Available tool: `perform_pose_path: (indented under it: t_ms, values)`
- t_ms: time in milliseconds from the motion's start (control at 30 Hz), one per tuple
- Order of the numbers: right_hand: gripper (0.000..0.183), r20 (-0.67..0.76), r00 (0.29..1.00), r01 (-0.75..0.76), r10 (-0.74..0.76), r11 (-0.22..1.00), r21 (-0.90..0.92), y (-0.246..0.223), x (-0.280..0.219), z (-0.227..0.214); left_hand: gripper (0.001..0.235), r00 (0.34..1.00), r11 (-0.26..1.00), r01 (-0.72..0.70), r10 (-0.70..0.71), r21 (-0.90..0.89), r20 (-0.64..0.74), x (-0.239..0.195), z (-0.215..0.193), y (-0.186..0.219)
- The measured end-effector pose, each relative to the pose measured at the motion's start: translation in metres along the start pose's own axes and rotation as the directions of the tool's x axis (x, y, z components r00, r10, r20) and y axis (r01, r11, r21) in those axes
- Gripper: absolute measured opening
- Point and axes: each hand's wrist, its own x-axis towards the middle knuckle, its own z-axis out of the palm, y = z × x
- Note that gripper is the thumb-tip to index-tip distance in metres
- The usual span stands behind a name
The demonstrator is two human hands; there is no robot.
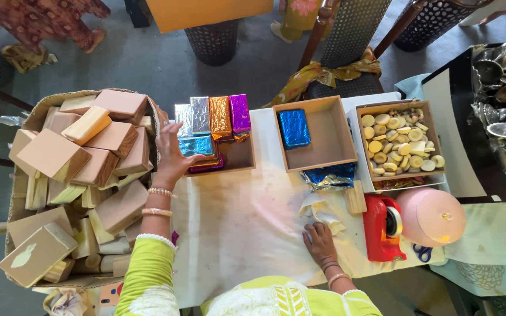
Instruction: The person wraps rectangular soap bars with metallic foil sheets. They pick a soap bar, place it on a foil sheet, fold the foil around the bar, and tuck the edges to form a neat package. Finished wrapped bars are stacked in a small wooden box on the table.
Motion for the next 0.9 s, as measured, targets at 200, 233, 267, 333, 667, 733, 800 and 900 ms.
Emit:
perform_pose_path:
  t_ms: [200, 233, 267, 333, 667, 733, 800, 900]
  values:
    - [0.026, 0.023, 1.000, 0.004, -0.005, 1.000, 0.017, 0.004, 0.001, 0.002, 0.083, 0.965, 0.993, 0.044, -0.071, -0.108, -0.254, -0.064, 0.022, 0.003]
    - [0.026, 0.023, 1.000, 0.005, -0.005, 1.000, 0.017, 0.003, -0.001, 0.002, 0.083, 0.965, 0.993, 0.045, -0.071, -0.108, -0.254, -0.080, 0.034, 0.006]
    - [0.026, 0.015, 1.000, 0.009, -0.010, 0.999, 0.032, 0.002, -0.002, 0.001, 0.074, 0.957, 0.994, 0.090, -0.102, -0.057, -0.272, -0.097, 0.046, 0.008]
    - [0.026, -0.005, 1.000, 0.023, -0.023, 0.999, 0.041, 0.005, 0.005, 0.001, 0.064, 0.945, 0.992, 0.128, -0.125, -0.010, -0.303, -0.121, 0.067, 0.019]
    - [0.020, -0.328, 0.929, -0.193, 0.173, 0.981, -0.030, 0.049, -0.042, -0.080, 0.032, 0.986, 0.964, 0.065, -0.023, -0.257, 0.163, -0.208, 0.106, 0.074]
    - [0.017, -0.437, 0.859, -0.320, 0.268, 0.946, -0.048, 0.067, -0.056, -0.109, 0.029, 0.981, 0.965, 0.040, 0.011, -0.261, 0.191, -0.208, 0.106, 0.072]
    - [0.016, -0.556, 0.729, -0.497, 0.399, 0.867, -0.028, 0.088, -0.067, -0.132, 0.024, 0.984, 0.971, 0.035, 0.008, -0.235, 0.179, -0.202, 0.101, 0.069]
    - [0.016, -0.542, 0.672, -0.609, 0.505, 0.793, -0.017, 0.124, -0.088, -0.146, 0.021, 0.984, 0.969, 0.037, 0.007, -0.243, 0.178, -0.191, 0.092, 0.071]
